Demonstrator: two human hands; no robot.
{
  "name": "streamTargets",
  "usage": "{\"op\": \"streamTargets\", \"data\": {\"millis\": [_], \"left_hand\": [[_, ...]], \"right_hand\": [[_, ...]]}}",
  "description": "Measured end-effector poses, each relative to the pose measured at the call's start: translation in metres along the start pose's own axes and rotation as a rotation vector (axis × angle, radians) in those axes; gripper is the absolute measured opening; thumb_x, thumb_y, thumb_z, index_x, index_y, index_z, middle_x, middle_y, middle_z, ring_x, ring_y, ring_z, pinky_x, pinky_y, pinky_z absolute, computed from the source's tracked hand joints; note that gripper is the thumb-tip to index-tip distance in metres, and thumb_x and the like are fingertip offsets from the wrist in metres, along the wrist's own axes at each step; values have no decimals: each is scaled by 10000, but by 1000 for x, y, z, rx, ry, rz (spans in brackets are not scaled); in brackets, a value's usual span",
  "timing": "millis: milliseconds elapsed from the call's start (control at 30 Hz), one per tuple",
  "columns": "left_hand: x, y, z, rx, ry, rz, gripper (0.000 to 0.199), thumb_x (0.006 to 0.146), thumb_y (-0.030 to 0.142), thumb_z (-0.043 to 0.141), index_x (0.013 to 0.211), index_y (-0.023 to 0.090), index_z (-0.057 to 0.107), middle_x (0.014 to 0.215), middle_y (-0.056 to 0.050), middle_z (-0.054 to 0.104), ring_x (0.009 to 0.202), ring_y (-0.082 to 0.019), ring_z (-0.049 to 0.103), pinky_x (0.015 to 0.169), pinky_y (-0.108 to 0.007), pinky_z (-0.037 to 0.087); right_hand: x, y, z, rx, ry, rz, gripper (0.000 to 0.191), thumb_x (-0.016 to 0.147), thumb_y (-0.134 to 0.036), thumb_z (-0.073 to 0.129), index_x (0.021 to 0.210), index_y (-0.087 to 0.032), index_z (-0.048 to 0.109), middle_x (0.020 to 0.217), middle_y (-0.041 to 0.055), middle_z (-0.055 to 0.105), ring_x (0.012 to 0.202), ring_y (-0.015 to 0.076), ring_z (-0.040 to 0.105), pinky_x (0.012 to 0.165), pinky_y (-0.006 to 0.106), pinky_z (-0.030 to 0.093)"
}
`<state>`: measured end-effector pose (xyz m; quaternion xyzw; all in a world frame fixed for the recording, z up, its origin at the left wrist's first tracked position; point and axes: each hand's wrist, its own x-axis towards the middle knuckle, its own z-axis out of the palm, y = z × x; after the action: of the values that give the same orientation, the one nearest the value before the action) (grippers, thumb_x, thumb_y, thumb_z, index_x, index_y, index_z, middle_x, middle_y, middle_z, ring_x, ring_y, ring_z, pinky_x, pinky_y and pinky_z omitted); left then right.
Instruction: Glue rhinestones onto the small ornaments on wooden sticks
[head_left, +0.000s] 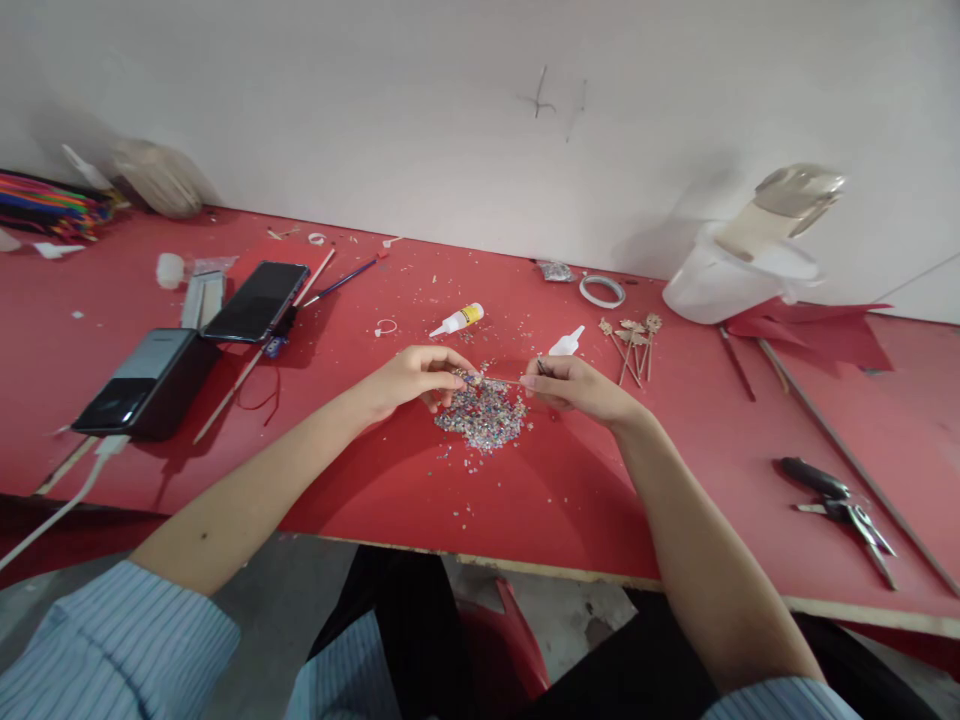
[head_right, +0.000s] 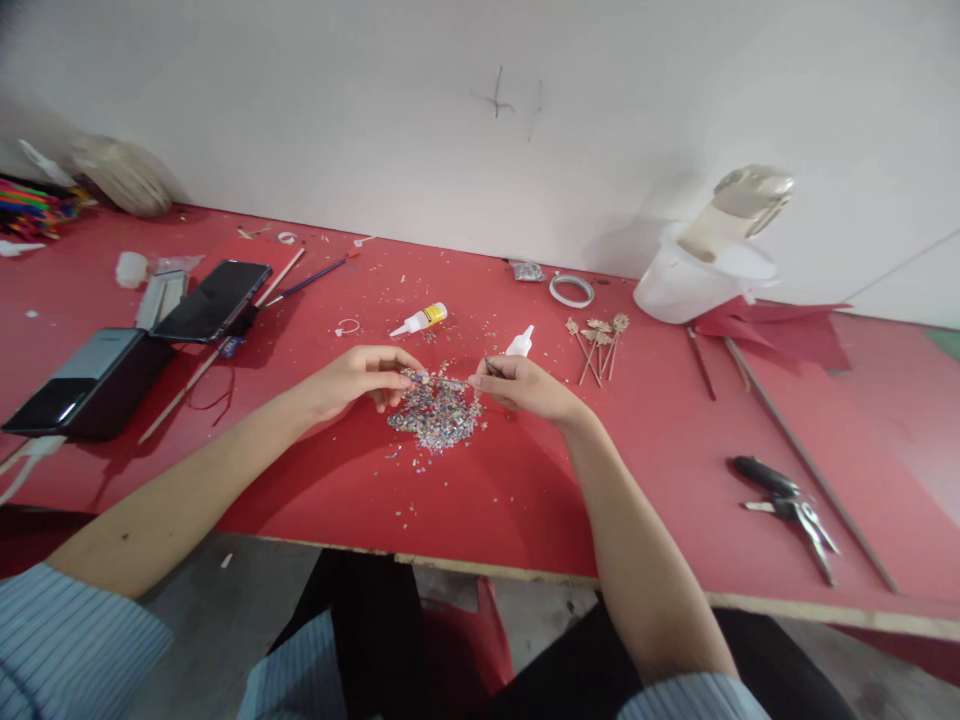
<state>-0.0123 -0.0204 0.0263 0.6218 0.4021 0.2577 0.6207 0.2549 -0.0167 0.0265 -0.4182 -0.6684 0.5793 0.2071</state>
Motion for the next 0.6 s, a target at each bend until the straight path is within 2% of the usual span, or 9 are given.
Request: {"op": "streamTargets", "data": {"millis": [167, 333, 600], "left_hand": [[0, 0, -1, -16, 28, 5, 217, 789, 248, 619, 983, 164, 666, 658, -22, 593, 611, -112, 567, 527, -217, 446], [0, 1, -1, -16, 62, 20, 249, 798, 264, 606, 1017, 156, 657, 666, -19, 587, 626, -112, 561, 546, -217, 446], [1, -1, -2, 19, 54, 26, 251, 811, 252, 580, 1034, 160, 647, 704, -34, 615, 644, -119, 580, 555, -216, 462]], "right_hand": [[-1, -4, 4, 43, -86, -21, 311, 873, -437, 577, 734, -173, 489, 541, -87, 293, 469, 46, 234, 440, 222, 181], [0, -2, 7, 51, -161, -40, 297, 896, -419, 548, 746, -170, 491, 547, -81, 331, 479, 50, 282, 461, 224, 214], [1, 0, 6, -27, -127, -29, 313, 891, -445, 549, 745, -172, 507, 542, -74, 378, 471, 50, 300, 463, 224, 231]]}}
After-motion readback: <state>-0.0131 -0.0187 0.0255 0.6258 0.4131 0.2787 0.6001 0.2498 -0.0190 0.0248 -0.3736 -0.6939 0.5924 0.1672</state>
